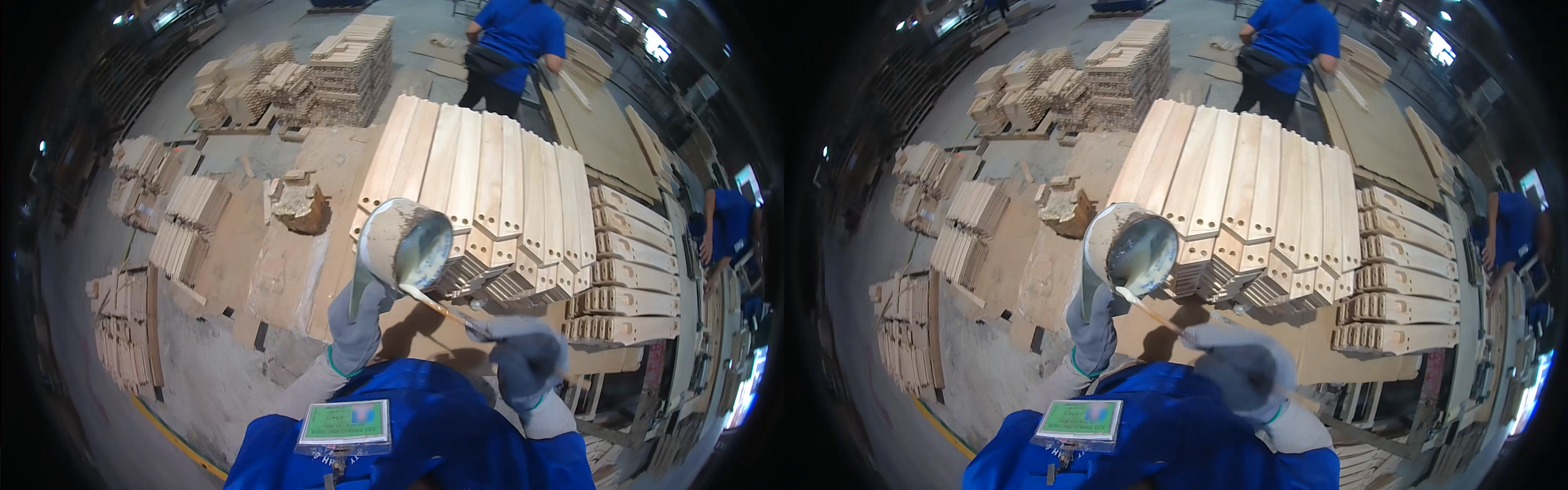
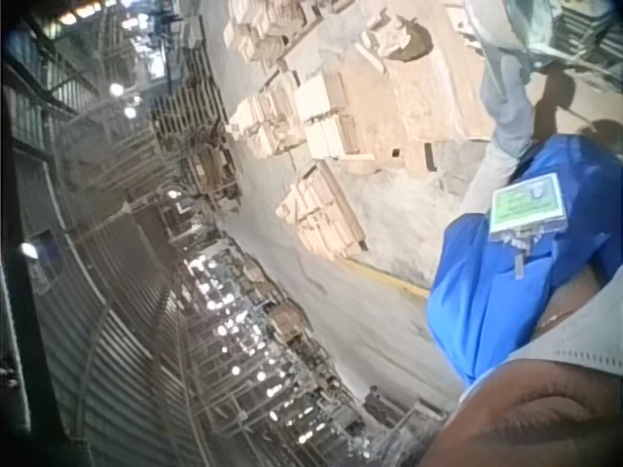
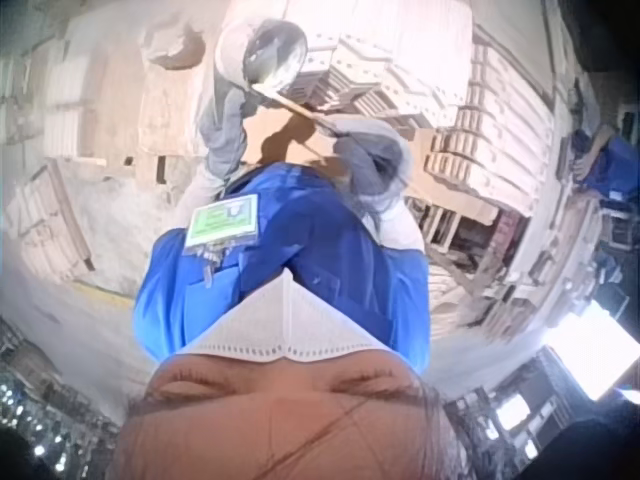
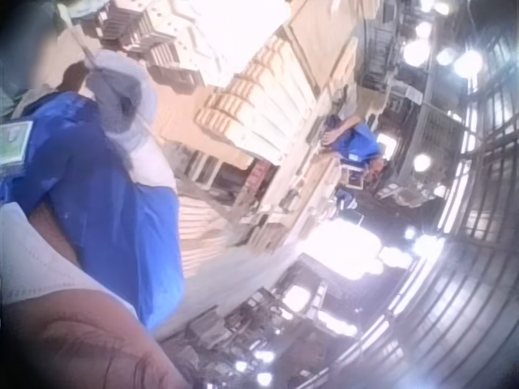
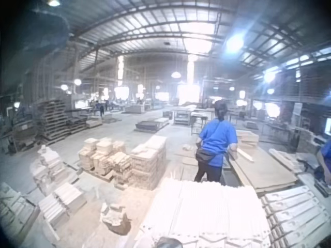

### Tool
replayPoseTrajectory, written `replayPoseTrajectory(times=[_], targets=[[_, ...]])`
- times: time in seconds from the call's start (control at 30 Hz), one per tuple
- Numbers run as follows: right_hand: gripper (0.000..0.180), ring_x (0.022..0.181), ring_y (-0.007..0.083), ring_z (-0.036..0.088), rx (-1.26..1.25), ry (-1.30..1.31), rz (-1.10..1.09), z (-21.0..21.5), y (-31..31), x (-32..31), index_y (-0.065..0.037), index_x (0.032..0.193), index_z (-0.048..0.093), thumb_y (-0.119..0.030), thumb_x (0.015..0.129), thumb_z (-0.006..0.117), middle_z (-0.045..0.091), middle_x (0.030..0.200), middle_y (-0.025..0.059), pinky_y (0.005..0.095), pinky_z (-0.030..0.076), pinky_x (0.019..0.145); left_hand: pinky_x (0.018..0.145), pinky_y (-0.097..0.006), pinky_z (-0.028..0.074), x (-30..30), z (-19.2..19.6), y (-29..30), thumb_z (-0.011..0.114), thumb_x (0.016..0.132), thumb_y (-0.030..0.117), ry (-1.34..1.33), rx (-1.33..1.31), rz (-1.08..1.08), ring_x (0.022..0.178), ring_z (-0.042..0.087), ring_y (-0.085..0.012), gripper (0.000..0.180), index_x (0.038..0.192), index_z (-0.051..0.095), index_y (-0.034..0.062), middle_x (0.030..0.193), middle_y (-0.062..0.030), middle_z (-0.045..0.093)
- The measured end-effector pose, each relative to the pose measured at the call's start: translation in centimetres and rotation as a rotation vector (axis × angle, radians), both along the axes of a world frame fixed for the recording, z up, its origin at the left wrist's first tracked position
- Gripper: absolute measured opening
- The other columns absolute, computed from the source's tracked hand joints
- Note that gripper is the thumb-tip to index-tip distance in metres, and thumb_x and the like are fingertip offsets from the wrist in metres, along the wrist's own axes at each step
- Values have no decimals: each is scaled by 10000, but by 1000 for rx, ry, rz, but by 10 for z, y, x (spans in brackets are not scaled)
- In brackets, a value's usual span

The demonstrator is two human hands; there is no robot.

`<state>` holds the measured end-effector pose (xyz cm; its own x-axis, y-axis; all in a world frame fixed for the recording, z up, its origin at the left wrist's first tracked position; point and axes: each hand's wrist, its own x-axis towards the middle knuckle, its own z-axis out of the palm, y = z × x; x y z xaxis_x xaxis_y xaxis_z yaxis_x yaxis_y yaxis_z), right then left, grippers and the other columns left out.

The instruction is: The person applies a white adhesive to the pre-drilled holes of wooden slats using a small brush and a container. The person works on multiple slats arranged on a workbench in a factory setting.

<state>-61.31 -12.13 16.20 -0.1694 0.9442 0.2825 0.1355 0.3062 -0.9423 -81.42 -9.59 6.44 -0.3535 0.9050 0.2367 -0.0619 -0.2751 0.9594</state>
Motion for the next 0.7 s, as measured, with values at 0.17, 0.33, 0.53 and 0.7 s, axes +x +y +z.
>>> replayPoseTrajectory(times=[0.17, 0.33, 0.53, 0.7], targets=[[59, 690, 118, 598, 9, 271, -216, 13, 73, 12, 1, 787, 584, -9, 845, 588, 615, 805, 87, 230, 487, 645, 656, -244, 469, -16, -23, 4, 507, 937, 157, 172, -28, 132, 769, 599, -116, 248, 1035, 589, -55, 916, -70, 641], [225, 595, 90, 588, -78, -89, -221, -7, 125, 33, 39, 819, 614, -180, 825, 667, 611, 658, 55, 233, 464, 545, 718, -288, 523, -28, -7, 8, 461, 959, 175, -176, -47, 27, 821, 638, -190, 296, 1132, 516, -59, 984, -136, 629], [243, 591, 76, 573, -25, -318, -198, -24, 139, 29, 36, 772, 627, -197, 820, 678, 617, 685, 55, 223, 452, 544, 730, -350, 558, -35, -5, 8, 419, 970, 167, -180, -3, 4, 811, 658, -255, 312, 1159, 476, -74, 998, -173, 618], [266, 563, 98, 568, 56, -501, -227, -41, 146, 28, 57, 761, 618, -197, 819, 673, 618, 686, 83, 243, 440, 517, 695, -382, 575, -39, -7, 6, 402, 974, 185, -101, -17, -5, 802, 654, -239, 316, 1163, 479, -56, 1000, -153, 605]])
